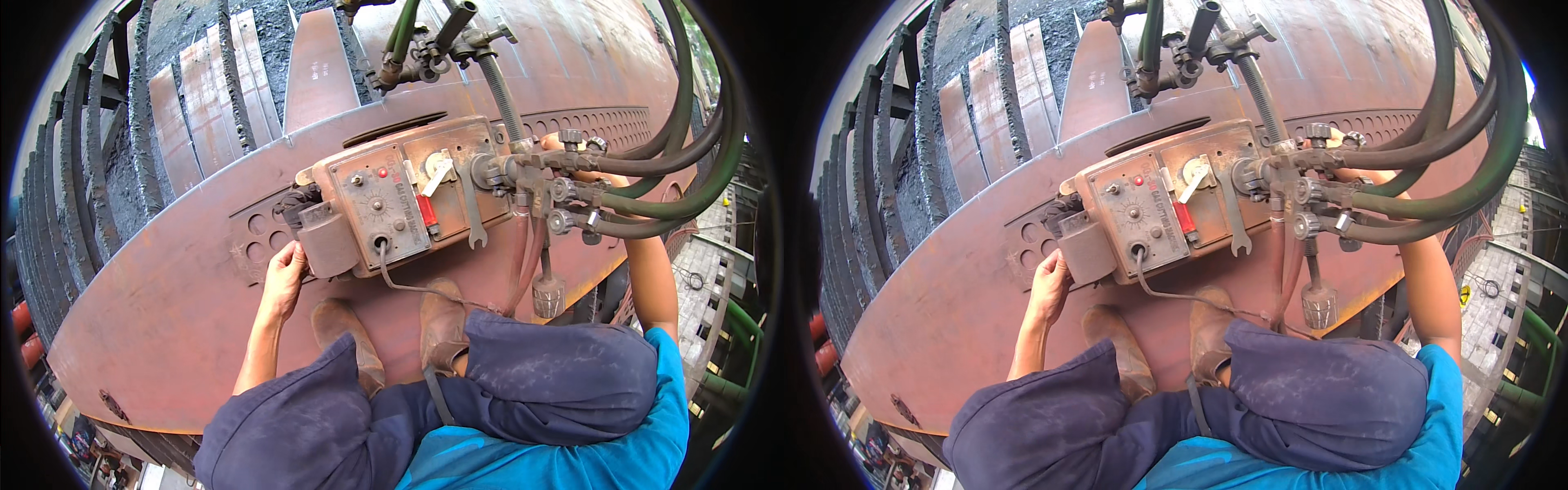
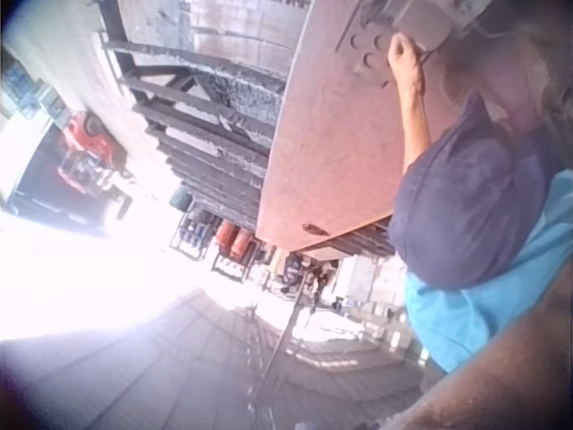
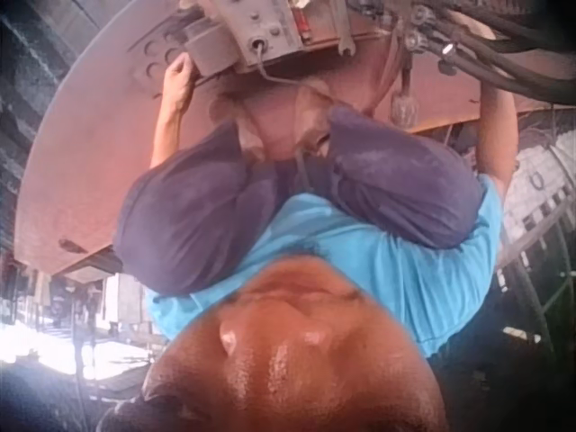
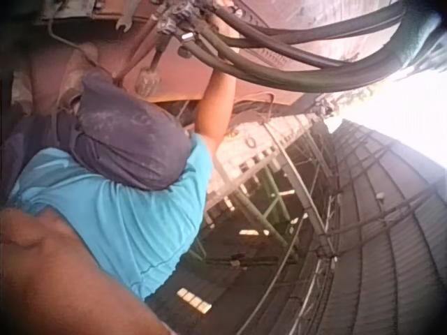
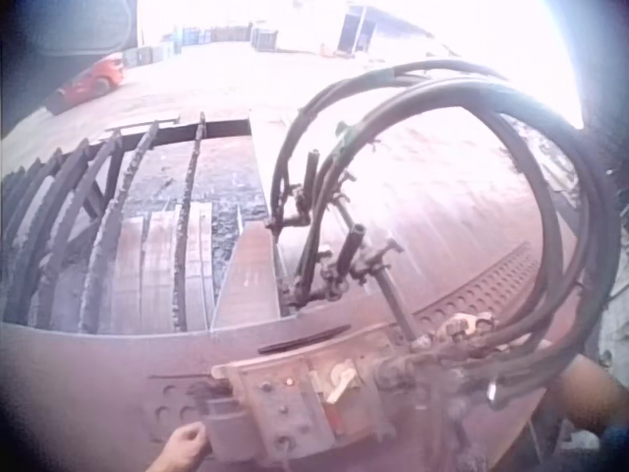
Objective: The person uses a tape measure to take multiple measurements on a large, perforated metal sheet. They then reposition a plasma cutting torch on the sheet and adjust its control panel.
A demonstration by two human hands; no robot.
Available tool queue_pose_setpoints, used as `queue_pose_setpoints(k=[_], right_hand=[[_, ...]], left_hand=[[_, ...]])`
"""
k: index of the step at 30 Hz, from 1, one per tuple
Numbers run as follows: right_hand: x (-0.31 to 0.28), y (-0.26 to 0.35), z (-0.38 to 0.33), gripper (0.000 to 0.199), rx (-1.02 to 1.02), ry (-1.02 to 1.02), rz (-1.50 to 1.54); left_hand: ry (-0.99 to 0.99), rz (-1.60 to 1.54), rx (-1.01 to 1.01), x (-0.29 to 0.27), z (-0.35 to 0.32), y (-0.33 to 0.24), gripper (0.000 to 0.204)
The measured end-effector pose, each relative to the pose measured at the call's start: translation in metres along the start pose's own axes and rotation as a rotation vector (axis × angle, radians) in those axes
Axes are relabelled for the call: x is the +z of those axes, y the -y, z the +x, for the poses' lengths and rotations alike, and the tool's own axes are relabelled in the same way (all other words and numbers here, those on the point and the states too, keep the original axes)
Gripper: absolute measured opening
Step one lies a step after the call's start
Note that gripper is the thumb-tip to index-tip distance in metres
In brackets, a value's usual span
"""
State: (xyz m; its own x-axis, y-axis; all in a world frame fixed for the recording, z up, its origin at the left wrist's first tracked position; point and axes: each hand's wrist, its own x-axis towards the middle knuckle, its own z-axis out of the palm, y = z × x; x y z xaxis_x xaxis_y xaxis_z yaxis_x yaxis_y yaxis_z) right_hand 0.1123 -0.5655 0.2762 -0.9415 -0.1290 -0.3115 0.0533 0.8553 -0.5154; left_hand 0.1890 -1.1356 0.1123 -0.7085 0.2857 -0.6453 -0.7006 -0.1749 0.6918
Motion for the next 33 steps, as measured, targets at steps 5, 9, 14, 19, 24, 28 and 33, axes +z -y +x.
queue_pose_setpoints(k=[5,9,14,19,24,28,33], right_hand=[[0.010,-0.004,0.008,0.032,0.030,0.004,0.000],[0.017,-0.002,0.010,0.033,0.074,-0.004,-0.020],[0.023,0.003,0.008,0.034,0.135,-0.007,-0.042],[0.024,0.003,0.010,0.035,0.163,-0.006,0.004],[0.025,0.015,0.012,0.039,0.206,-0.023,0.027],[0.030,0.024,0.011,0.040,0.246,-0.069,0.064],[0.035,0.018,0.010,0.039,0.264,-0.064,0.160]], left_hand=[[0.043,0.005,0.004,-0.004,0.004,-0.001,0.037],[0.109,-0.036,0.006,-0.006,0.013,0.004,0.036],[0.137,-0.016,0.022,-0.012,0.016,0.010,0.047],[0.122,0.002,0.013,-0.010,0.014,0.005,0.051],[0.103,0.048,0.007,-0.019,0.014,0.013,0.049],[0.128,0.029,0.000,-0.021,0.015,0.008,0.050],[0.177,0.027,-0.017,-0.024,0.017,-0.002,0.052]])
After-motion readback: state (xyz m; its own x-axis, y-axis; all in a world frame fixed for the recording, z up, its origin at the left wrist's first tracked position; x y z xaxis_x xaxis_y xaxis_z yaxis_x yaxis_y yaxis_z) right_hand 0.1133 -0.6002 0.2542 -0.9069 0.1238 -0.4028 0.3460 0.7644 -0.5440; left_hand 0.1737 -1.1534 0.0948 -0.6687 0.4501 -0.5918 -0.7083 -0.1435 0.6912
